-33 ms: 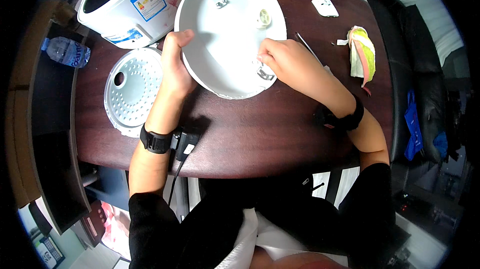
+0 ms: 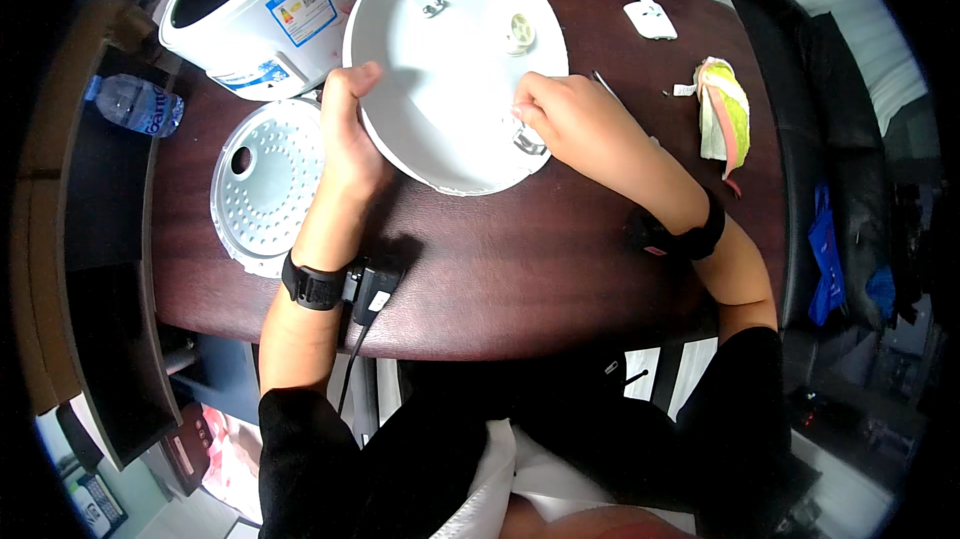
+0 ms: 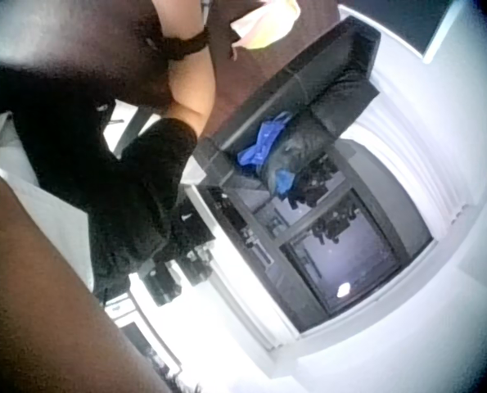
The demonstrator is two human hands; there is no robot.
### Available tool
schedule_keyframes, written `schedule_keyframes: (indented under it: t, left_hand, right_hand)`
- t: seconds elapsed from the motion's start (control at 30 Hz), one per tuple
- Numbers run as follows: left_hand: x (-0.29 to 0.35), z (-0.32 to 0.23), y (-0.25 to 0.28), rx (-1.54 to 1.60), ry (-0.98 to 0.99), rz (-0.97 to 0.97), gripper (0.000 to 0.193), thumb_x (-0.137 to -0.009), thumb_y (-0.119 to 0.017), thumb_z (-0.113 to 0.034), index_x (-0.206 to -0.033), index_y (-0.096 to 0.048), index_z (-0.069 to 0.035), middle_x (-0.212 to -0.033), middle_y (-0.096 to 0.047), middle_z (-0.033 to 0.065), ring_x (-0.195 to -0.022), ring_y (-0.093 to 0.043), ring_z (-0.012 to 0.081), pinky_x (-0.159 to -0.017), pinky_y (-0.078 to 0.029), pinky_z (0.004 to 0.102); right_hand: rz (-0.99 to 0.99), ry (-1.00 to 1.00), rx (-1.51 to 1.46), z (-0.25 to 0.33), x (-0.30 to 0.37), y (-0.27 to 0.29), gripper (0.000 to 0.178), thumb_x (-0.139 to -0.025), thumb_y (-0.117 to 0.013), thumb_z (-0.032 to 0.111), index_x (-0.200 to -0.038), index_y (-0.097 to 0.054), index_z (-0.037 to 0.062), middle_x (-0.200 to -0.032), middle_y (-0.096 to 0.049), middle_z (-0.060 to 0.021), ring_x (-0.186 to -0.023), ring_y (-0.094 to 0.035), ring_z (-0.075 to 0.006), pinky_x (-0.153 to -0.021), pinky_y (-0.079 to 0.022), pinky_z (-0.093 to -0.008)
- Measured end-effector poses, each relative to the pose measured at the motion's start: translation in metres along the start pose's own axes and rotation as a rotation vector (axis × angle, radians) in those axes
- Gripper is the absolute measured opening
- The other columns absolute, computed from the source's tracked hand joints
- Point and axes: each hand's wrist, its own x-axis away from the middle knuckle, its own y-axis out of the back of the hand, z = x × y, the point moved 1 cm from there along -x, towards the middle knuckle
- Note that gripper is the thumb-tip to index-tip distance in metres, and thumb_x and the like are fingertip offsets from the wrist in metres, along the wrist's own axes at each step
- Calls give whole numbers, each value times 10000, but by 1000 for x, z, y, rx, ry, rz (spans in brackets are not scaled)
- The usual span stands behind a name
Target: The person cleans the interior of a white plastic appliance lid with a cloth, then attaches a handle and secures it with screws using a screwdriver. The person then places the lid onto the main body of the appliance.
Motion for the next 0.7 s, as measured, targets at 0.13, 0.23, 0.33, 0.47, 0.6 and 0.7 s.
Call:
schedule_keyframes:
  t: [0.13,0.23,0.33,0.47,0.6,0.7]
  left_hand:
    - [-3,1,1,20,-53,-86,494,-802,-453,-350,-1128,-492,18,-1033,-557,130,-908,-543,207,-787,-458,317]
    - [0,-4,-4,11,-94,-105,529,-798,-450,-362,-1167,-472,16,-1065,-548,130,-947,-537,213,-821,-447,321]
    - [1,-6,-7,15,-109,-93,561,-795,-445,-372,-1204,-450,11,-1089,-538,128,-981,-530,219,-852,-436,330]
    - [2,-7,-8,29,-107,-65,598,-788,-433,-384,-1247,-422,-1,-1136,-515,130,-1017,-517,227,-880,-425,348]
    - [3,-7,-8,5,-126,-75,620,-780,-430,-389,-1268,-407,-7,-1157,-503,133,-1032,-510,235,-891,-420,361]
    - [2,-6,-9,35,-134,-93,579,-785,-433,-375,-1209,-433,19,-1100,-527,143,-974,-532,231,-843,-438,347]
  right_hand:
    - [-39,-62,-94,6,-15,4,151,-866,-570,171,-840,-573,22,-735,-629,-150,-679,-627,-319,-613,-496,-390]
    - [-22,-142,-121,10,-20,9,140,-867,-568,163,-847,-566,24,-737,-633,-147,-683,-634,-302,-614,-498,-385]
    - [-112,-44,-23,6,-20,4,131,-868,-567,156,-854,-551,27,-744,-629,-138,-673,-632,-296,-599,-499,-376]
    - [-157,108,134,9,-18,6,115,-866,-564,143,-865,-528,34,-749,-619,-125,-664,-626,-297,-585,-502,-368]
    - [-171,137,114,8,-18,5,115,-865,-563,144,-866,-525,35,-759,-620,-120,-672,-626,-295,-584,-503,-369]
    - [-194,120,111,8,-17,4,130,-866,-563,158,-854,-539,31,-752,-626,-126,-672,-628,-297,-584,-503,-373]
